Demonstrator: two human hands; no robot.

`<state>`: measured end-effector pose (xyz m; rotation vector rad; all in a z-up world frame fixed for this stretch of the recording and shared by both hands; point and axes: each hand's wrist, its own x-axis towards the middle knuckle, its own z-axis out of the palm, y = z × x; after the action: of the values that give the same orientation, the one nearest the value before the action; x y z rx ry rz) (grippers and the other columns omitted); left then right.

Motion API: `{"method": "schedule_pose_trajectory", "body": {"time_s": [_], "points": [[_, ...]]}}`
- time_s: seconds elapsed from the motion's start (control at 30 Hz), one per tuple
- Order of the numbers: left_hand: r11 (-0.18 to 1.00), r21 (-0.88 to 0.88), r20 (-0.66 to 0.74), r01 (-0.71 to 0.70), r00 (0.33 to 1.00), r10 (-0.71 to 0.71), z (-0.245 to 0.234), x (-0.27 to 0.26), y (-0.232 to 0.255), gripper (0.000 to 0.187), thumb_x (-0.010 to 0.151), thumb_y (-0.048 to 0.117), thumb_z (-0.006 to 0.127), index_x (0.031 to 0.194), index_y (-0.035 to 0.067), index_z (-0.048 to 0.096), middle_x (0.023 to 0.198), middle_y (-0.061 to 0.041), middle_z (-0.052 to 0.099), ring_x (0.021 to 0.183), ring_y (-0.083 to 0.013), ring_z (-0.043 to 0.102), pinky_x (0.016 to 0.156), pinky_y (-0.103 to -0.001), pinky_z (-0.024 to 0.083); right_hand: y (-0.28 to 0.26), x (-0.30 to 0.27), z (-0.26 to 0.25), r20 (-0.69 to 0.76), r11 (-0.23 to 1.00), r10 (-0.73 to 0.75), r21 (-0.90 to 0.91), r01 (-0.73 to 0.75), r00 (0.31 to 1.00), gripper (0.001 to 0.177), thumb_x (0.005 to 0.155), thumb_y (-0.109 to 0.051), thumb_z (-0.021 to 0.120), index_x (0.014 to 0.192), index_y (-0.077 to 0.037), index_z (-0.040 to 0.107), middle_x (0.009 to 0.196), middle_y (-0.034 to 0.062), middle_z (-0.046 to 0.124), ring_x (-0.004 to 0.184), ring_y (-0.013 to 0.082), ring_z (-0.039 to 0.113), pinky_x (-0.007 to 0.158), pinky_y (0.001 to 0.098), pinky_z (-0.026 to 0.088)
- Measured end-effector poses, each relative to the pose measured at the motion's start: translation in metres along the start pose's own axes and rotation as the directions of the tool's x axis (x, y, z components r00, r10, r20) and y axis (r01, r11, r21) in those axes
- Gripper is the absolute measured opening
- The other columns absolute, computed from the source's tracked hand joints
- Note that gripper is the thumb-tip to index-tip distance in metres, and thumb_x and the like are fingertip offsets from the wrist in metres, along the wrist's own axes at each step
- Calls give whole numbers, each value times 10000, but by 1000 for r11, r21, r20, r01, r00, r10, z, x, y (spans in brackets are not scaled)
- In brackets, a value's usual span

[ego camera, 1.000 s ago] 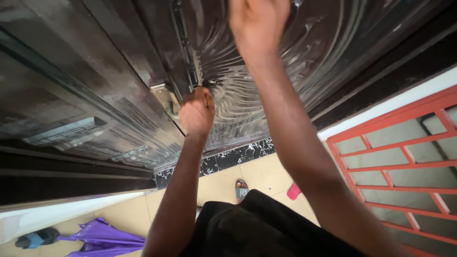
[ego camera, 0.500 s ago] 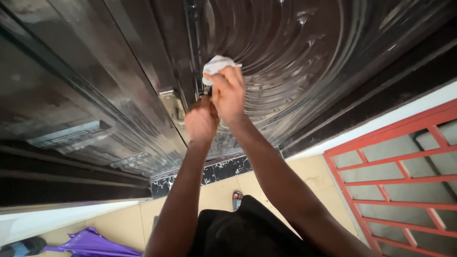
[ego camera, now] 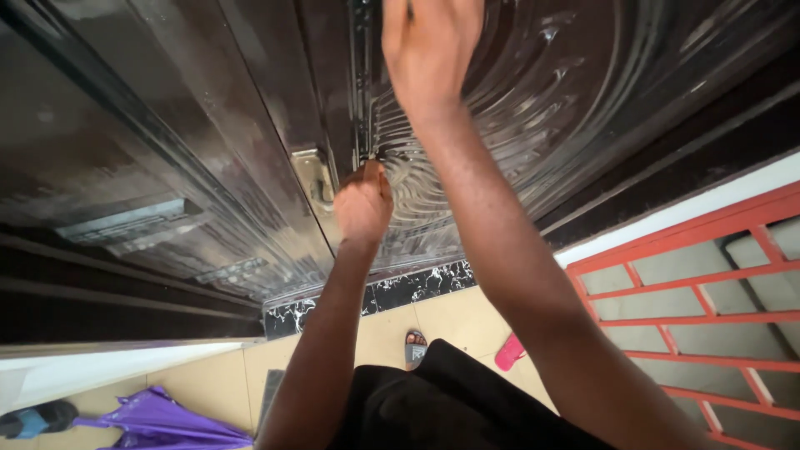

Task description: The recorder sprays a cloth with a cleaning solution and wipes down a metal door and its handle.

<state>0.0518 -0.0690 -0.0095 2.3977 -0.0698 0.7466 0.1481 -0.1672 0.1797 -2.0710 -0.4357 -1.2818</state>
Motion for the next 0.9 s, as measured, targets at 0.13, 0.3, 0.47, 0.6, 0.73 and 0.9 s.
{"method": "schedule_pose_trajectory", "body": {"time_s": [0.13, 0.3, 0.47, 0.6, 0.73, 0.9], "points": [[996, 57, 41, 64, 997, -67, -9, -2, -3, 97, 943, 182, 608, 1001, 120, 653, 839, -153, 733, 748, -370, 714, 661, -512, 559, -28, -38, -19, -159, 961, -231, 116, 251, 960, 267, 922, -23, 730, 1184, -68, 749, 1089, 120, 579, 1047, 321, 568, 913, 429, 486], [1000, -18, -8, -19, 1000, 19, -5, -1, -1, 85, 967, 174, 591, 997, 104, 628, 862, -153, 731, 773, -370, 721, 676, -513, 566, -15, -87, -14, -74, 969, -193, 143, 201, 979, 380, 850, 49, 665, 1201, -71, 749, 1107, 111, 569, 1082, 318, 582, 954, 436, 498], [996, 81, 101, 41, 994, -49, -1, 1, -4, 80, 970, 179, 622, 987, 102, 629, 850, -163, 728, 748, -384, 712, 668, -522, 559, -26, -61, -31, -16, 982, -167, 85, 167, 986, 319, 833, -49, 731, 1146, -108, 749, 1144, 137, 531, 1018, 346, 536, 894, 477, 466], [999, 50, 53, 18, 998, -21, -2, -2, -6, 114, 854, 143, 621, 963, 111, 627, 855, -146, 735, 760, -367, 719, 665, -510, 567, -36, -18, -30, -57, 985, -169, 34, 171, 984, 343, 825, -33, 721, 1159, -114, 712, 1195, 125, 541, 1056, 356, 548, 921, 488, 466], [999, 46, 57, 20, 998, -22, -2, -4, -4, 79, 959, 169, 602, 991, 98, 621, 852, -149, 728, 766, -370, 713, 666, -519, 555, -33, -9, -16, -119, 981, -191, -36, 188, 974, 389, 863, -61, 738, 1240, -59, 645, 1198, 152, 507, 1089, 402, 518, 955, 511, 449], [999, 39, 8, 1, 1000, -1, 3, -1, -5, 89, 1010, 185, 602, 981, 102, 616, 868, -150, 723, 777, -371, 714, 679, -511, 560, -43, -33, -23, -130, 984, -139, 90, 151, 982, 321, 878, -24, 723, 1189, -101, 689, 1193, 135, 532, 1101, 366, 566, 908, 457, 472]]}}
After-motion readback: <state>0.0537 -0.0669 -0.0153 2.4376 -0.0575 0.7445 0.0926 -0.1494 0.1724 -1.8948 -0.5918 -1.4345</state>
